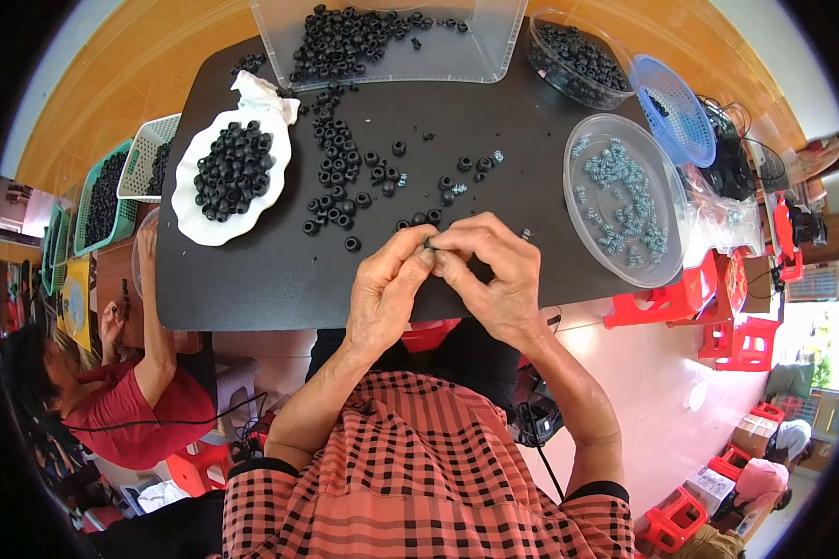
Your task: The person assembles small black rubber rings by hand, inserting tiny plastic pieces into the center of each ring.
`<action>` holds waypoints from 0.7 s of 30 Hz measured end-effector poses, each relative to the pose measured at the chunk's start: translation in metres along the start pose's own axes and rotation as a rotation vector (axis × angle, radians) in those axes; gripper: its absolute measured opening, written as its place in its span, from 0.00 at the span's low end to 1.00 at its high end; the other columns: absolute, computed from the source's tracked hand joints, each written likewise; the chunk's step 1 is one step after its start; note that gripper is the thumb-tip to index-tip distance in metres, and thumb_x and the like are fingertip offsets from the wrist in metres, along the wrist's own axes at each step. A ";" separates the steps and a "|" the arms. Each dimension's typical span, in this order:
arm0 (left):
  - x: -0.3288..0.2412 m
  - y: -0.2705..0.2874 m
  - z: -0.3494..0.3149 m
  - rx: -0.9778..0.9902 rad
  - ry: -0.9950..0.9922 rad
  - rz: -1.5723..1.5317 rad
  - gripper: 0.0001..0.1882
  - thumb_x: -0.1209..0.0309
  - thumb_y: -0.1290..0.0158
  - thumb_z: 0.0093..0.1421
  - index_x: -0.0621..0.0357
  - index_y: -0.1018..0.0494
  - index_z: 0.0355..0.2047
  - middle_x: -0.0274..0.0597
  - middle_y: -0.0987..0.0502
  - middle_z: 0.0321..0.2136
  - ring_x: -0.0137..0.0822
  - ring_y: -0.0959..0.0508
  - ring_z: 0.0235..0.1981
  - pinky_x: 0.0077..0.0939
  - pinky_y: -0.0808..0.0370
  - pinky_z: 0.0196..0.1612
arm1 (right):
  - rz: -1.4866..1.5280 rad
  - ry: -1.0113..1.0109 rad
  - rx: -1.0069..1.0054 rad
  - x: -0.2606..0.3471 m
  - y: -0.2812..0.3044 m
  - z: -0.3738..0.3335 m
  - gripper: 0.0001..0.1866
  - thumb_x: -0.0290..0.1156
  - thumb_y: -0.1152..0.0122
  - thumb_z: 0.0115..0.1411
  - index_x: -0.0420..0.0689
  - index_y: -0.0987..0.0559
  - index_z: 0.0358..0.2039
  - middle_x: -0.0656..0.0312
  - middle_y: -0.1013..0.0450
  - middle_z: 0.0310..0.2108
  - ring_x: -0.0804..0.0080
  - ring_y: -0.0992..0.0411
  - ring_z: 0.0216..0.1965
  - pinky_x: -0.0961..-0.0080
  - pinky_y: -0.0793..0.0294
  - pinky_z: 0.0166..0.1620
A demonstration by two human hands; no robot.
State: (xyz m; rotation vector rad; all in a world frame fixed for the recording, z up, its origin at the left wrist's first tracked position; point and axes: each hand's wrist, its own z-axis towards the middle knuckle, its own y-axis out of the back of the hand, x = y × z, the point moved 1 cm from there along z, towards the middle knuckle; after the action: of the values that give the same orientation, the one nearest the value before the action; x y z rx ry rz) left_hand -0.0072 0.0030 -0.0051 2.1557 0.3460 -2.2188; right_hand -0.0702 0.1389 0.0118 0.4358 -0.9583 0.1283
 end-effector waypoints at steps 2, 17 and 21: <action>0.002 -0.001 0.001 0.001 0.010 0.034 0.10 0.75 0.56 0.66 0.67 0.29 0.45 0.33 0.26 0.32 0.21 0.29 0.34 0.16 0.30 0.40 | -0.038 0.007 -0.028 -0.004 -0.002 -0.002 0.10 0.15 0.37 0.48 0.41 0.21 0.32 0.60 0.26 0.31 0.72 0.26 0.28 0.79 0.26 0.32; 0.003 -0.003 0.002 0.006 -0.029 -0.169 0.08 0.78 0.56 0.64 0.67 0.30 0.42 0.38 0.22 0.30 0.22 0.24 0.36 0.16 0.30 0.43 | -0.235 -0.102 0.004 -0.022 0.040 0.054 0.05 0.20 0.39 0.52 0.39 0.21 0.31 0.58 0.26 0.24 0.72 0.27 0.23 0.77 0.29 0.29; -0.001 0.002 0.001 0.067 -0.010 -0.095 0.09 0.81 0.55 0.62 0.65 0.30 0.42 0.40 0.22 0.34 0.22 0.24 0.35 0.15 0.30 0.39 | -0.245 -0.043 0.111 -0.030 0.034 0.080 0.04 0.19 0.40 0.51 0.38 0.22 0.29 0.57 0.27 0.24 0.68 0.27 0.23 0.75 0.28 0.28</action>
State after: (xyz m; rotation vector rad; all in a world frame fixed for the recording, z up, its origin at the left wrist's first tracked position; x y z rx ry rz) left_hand -0.0080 0.0013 -0.0047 2.2045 0.3865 -2.3232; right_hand -0.1585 0.1392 0.0378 0.6562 -0.9357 -0.0507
